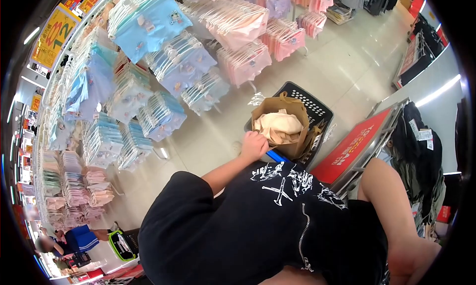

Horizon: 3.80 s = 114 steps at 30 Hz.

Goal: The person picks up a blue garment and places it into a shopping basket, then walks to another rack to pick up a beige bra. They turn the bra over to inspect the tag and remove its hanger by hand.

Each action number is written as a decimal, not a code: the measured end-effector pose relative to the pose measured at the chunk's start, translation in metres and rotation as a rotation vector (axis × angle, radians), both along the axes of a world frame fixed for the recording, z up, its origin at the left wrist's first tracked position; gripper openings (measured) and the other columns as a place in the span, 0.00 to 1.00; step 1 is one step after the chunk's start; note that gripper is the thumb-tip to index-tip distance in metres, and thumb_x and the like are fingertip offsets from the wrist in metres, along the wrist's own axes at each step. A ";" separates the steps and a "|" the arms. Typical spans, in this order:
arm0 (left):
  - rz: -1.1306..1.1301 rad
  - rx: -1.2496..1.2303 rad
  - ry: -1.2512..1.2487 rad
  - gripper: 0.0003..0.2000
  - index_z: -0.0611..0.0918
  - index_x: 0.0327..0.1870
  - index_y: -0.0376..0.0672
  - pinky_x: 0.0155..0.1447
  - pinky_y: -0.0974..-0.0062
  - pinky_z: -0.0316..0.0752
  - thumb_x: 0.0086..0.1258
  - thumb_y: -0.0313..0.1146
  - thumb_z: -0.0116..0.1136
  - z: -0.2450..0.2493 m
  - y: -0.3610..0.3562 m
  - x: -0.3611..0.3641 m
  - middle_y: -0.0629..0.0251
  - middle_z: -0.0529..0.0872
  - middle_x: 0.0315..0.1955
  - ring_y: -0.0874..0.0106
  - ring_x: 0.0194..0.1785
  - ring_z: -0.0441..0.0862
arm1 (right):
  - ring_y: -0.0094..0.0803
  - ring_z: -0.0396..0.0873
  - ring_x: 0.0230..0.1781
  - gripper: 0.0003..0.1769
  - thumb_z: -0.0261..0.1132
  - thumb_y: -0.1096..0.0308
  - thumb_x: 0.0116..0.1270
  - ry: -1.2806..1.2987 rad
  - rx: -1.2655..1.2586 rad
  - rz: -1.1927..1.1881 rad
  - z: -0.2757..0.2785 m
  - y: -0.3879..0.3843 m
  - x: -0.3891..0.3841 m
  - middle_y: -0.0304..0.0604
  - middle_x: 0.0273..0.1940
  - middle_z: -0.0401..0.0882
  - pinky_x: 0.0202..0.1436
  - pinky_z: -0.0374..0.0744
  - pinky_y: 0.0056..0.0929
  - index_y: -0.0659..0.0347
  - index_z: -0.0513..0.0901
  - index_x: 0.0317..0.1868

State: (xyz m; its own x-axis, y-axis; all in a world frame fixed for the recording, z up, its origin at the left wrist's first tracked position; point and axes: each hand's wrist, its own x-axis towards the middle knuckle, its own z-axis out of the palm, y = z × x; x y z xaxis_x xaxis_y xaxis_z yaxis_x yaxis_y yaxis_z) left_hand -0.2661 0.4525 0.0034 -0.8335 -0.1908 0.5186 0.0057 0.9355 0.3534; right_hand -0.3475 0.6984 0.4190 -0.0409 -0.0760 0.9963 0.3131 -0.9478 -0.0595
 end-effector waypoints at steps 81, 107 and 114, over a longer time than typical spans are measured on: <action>-0.101 0.132 -0.795 0.16 0.81 0.18 0.44 0.27 0.62 0.72 0.51 0.46 0.50 0.027 -0.006 -0.063 0.55 0.80 0.17 0.57 0.23 0.79 | 0.45 0.76 0.50 0.43 0.71 0.52 0.44 0.316 1.849 -0.950 -0.408 -0.110 -0.034 0.47 0.55 0.72 0.50 0.74 0.37 0.51 0.66 0.62; -0.132 -0.020 -0.786 0.16 0.85 0.26 0.48 0.38 0.64 0.76 0.53 0.47 0.47 0.014 -0.030 -0.228 0.60 0.85 0.29 0.62 0.35 0.82 | 0.43 0.80 0.42 0.34 0.62 0.38 0.46 0.537 2.115 -1.363 -0.388 -0.141 -0.170 0.49 0.39 0.83 0.45 0.77 0.39 0.52 0.79 0.48; -0.177 -0.018 -0.720 0.16 0.85 0.28 0.48 0.36 0.60 0.74 0.52 0.47 0.47 0.016 -0.039 -0.264 0.57 0.84 0.26 0.58 0.31 0.81 | 0.43 0.79 0.45 0.34 0.60 0.38 0.47 0.480 2.163 -1.348 -0.372 -0.148 -0.202 0.48 0.44 0.81 0.48 0.77 0.39 0.52 0.79 0.49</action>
